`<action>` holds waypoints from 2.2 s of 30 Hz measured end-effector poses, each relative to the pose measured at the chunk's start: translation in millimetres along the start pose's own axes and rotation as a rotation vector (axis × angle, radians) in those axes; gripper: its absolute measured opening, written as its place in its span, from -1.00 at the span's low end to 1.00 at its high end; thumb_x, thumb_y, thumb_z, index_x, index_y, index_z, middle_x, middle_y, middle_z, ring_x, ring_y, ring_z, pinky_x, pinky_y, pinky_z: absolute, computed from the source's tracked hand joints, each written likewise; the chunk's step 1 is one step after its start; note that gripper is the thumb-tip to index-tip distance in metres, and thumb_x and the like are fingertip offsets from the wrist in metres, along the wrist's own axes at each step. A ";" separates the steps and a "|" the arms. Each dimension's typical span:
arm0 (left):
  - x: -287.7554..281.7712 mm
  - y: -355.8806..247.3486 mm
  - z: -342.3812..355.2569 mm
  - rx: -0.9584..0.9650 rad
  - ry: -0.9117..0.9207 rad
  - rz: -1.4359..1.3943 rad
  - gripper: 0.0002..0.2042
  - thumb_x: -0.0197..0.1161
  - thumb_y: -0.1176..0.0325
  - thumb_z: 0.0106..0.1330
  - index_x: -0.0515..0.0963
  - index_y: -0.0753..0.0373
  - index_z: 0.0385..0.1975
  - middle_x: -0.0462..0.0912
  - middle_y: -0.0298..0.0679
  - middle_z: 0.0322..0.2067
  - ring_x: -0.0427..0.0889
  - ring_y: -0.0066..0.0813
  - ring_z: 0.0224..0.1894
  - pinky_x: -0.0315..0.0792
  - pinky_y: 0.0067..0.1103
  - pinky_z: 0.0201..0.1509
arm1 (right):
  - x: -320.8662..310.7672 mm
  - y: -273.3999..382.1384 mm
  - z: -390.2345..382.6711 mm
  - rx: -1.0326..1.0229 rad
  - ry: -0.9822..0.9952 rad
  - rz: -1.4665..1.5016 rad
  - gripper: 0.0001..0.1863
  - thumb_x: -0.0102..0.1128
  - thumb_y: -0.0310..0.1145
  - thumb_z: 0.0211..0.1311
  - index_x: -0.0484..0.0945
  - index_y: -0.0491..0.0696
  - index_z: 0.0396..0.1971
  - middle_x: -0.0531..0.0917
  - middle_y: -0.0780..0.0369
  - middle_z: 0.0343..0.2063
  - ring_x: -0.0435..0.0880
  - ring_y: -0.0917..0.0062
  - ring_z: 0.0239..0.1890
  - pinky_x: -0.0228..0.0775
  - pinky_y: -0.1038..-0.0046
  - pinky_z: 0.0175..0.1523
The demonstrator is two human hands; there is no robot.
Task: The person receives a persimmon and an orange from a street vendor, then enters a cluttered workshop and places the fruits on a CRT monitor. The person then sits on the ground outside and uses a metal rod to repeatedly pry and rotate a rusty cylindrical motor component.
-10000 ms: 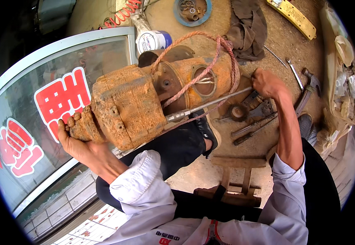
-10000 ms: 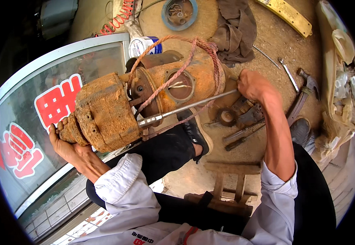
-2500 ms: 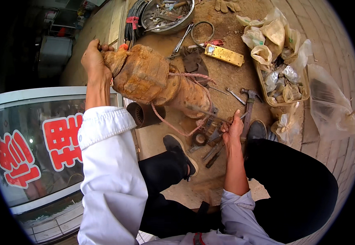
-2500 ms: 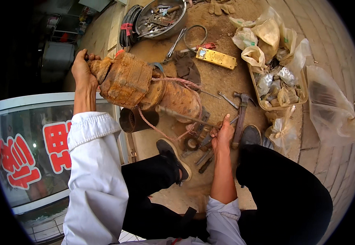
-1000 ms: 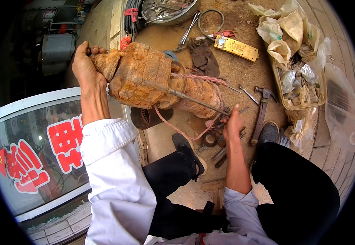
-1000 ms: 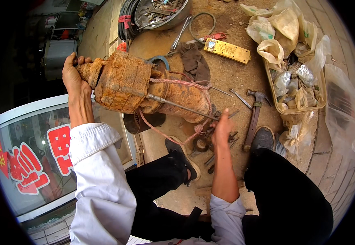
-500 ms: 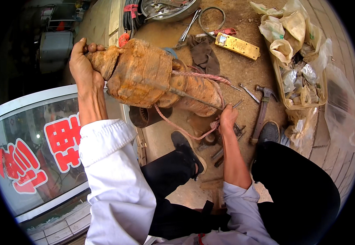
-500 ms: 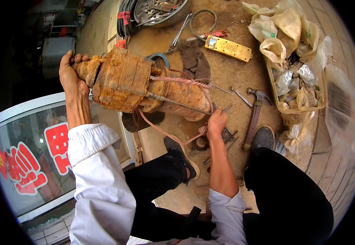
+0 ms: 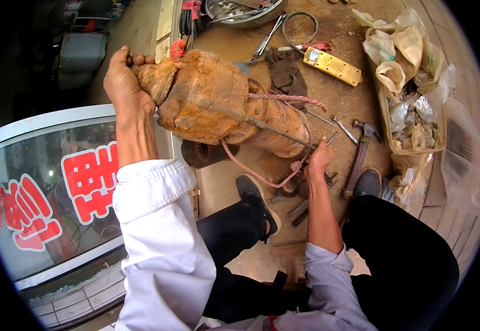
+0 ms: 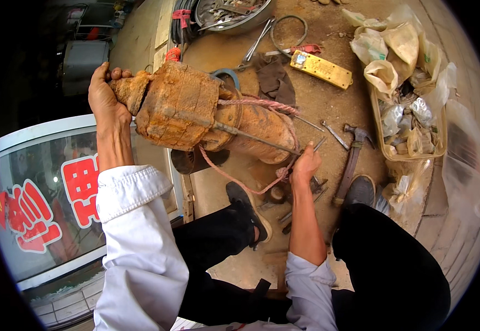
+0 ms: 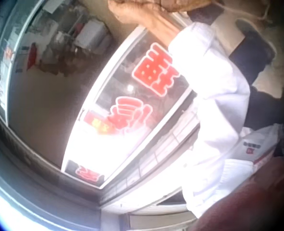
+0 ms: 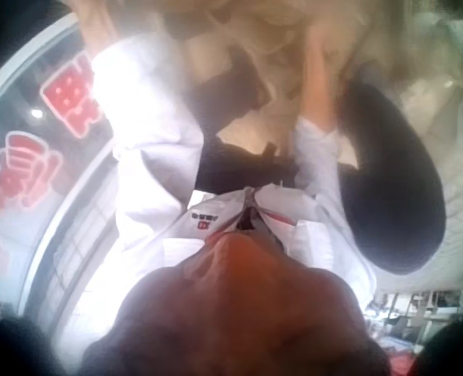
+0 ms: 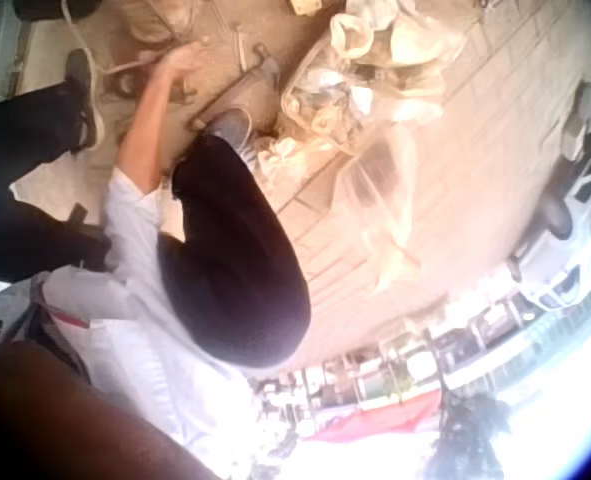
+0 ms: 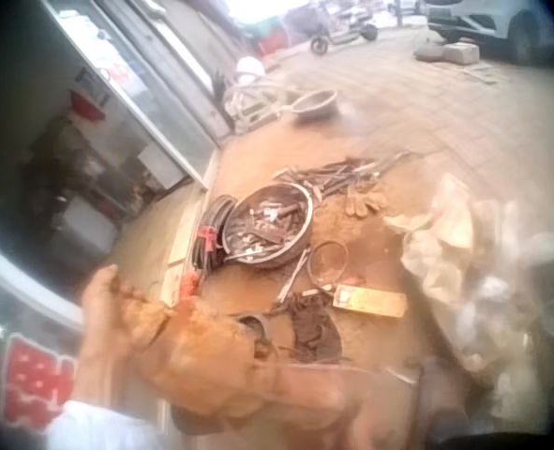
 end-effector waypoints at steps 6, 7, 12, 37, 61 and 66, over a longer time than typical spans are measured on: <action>-14.5 3.2 2.4 -0.019 -0.146 0.038 -0.85 0.16 0.42 0.26 0.36 0.33 -0.46 0.43 -0.20 -0.60 0.48 -0.34 -0.57 0.49 -0.47 -0.44 | -3.4 33.9 6.6 -0.245 -0.222 -0.181 -0.57 0.00 -0.16 0.35 0.31 -0.11 -0.66 0.33 0.26 -0.69 0.25 0.53 -0.58 0.12 0.31 -0.46; -12.7 3.0 2.0 -0.015 -0.143 0.053 -0.85 0.16 0.41 0.26 0.36 0.33 -0.45 0.44 -0.19 -0.59 0.49 -0.34 -0.56 0.49 -0.46 -0.44 | -13.8 34.8 15.1 -0.216 -0.171 0.013 -0.59 -0.02 -0.12 0.37 0.28 -0.05 -0.62 0.32 0.26 -0.70 0.26 0.53 -0.68 0.11 0.36 -0.56; -14.4 2.1 7.7 0.000 -0.215 0.067 -0.85 0.16 0.40 0.26 0.40 0.36 -0.42 0.46 -0.17 -0.59 0.51 -0.33 -0.56 0.48 -0.44 -0.45 | -31.5 20.7 5.7 0.144 0.005 0.377 -0.65 -0.09 -0.09 0.40 0.19 0.04 -0.54 0.12 0.37 -0.75 0.16 0.60 -0.79 -0.04 0.48 -0.70; -0.2 3.4 -0.2 0.091 -0.392 0.148 -0.76 0.21 0.38 0.30 0.44 0.50 -0.33 0.46 -0.15 -0.58 0.52 -0.31 -0.60 0.48 -0.42 -0.50 | -31.4 -15.6 -32.2 0.042 0.112 0.193 -0.60 -0.06 -0.18 0.41 0.23 0.00 -0.65 0.28 0.34 -0.77 0.18 0.63 -0.81 -0.03 0.48 -0.72; -11.2 8.2 0.5 0.089 -0.368 0.106 -0.79 0.18 0.41 0.32 0.44 0.49 -0.28 0.46 -0.16 -0.59 0.51 -0.33 -0.60 0.45 -0.43 -0.53 | -23.1 -17.8 -43.5 -0.239 -0.194 0.069 -0.56 -0.08 -0.14 0.43 0.29 -0.08 -0.63 0.32 0.33 -0.71 0.31 0.59 -0.64 0.21 0.43 -0.54; -13.8 5.0 0.8 0.094 -0.375 0.108 -0.78 0.20 0.41 0.30 0.43 0.50 -0.29 0.46 -0.15 -0.58 0.51 -0.32 -0.60 0.46 -0.43 -0.52 | -18.7 -17.4 -45.7 0.150 0.125 -0.100 -0.59 -0.09 -0.14 0.42 0.37 -0.12 -0.57 0.44 0.24 -0.65 0.40 0.55 -0.62 0.27 0.40 -0.53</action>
Point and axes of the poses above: each hand's wrist, its own z-axis towards the middle knuckle, its own x-axis out of the palm, y = z × x, the point moved 1 cm from there along z, towards the middle knuckle
